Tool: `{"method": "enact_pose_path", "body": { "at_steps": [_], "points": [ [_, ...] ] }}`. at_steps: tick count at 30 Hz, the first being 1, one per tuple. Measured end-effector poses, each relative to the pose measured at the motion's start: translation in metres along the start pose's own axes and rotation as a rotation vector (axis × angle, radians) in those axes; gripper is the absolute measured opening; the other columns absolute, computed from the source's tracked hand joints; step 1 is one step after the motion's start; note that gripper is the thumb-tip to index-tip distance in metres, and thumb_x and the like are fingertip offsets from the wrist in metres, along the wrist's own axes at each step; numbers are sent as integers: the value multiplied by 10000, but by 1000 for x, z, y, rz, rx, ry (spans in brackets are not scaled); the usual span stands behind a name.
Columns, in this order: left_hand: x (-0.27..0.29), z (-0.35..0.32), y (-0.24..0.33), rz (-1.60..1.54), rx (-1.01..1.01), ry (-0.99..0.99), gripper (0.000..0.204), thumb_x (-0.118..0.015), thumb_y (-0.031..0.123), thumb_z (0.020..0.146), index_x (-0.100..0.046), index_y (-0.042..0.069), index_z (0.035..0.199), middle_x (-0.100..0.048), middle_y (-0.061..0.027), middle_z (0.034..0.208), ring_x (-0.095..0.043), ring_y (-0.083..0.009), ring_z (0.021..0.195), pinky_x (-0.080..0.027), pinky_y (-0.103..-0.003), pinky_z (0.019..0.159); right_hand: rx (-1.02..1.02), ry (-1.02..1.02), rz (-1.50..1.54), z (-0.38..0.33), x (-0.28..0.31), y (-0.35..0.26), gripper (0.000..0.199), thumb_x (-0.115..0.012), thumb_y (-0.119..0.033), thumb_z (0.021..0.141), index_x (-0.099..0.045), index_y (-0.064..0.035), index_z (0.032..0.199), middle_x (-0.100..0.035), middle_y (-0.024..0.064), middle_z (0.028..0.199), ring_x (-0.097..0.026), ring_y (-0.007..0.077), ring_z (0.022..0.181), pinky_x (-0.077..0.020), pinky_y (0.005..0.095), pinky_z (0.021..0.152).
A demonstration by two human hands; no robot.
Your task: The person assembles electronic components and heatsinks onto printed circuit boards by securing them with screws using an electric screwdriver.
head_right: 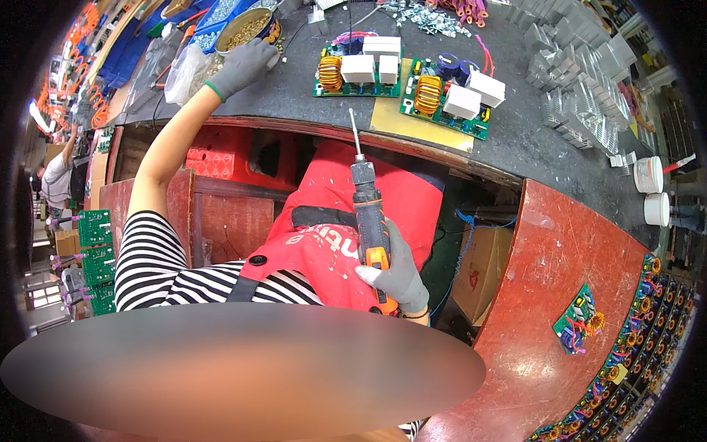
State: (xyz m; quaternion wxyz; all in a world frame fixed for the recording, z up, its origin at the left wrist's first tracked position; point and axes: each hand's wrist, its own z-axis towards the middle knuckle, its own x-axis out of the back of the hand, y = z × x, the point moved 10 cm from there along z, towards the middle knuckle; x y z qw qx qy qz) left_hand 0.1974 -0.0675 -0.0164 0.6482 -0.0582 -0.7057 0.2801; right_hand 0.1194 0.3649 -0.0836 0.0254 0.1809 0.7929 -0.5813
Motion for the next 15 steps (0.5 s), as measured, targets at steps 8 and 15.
{"method": "enact_pose_path", "body": {
  "at_steps": [8,15],
  "points": [
    [131,-22,62,-1516,338,554,243,-583,182,1012,-661,27,1183,-688,-31,1034,-627,-76,796,-528,-238,704,98,-115,24,-13,2,-15,933,-812,-55,655,-358,22,1466,-618,52,994,-592,125,859,-503,287,798],
    [159,34,203,-2323,97,-1,366,-534,221,1048,-535,-34,1310,-651,-103,1118,-641,-153,945,-537,-247,855,138,-42,12,-52,24,-14,941,-802,-34,656,-352,7,1481,-647,83,1013,-630,136,900,-515,295,831]
  ]
}}
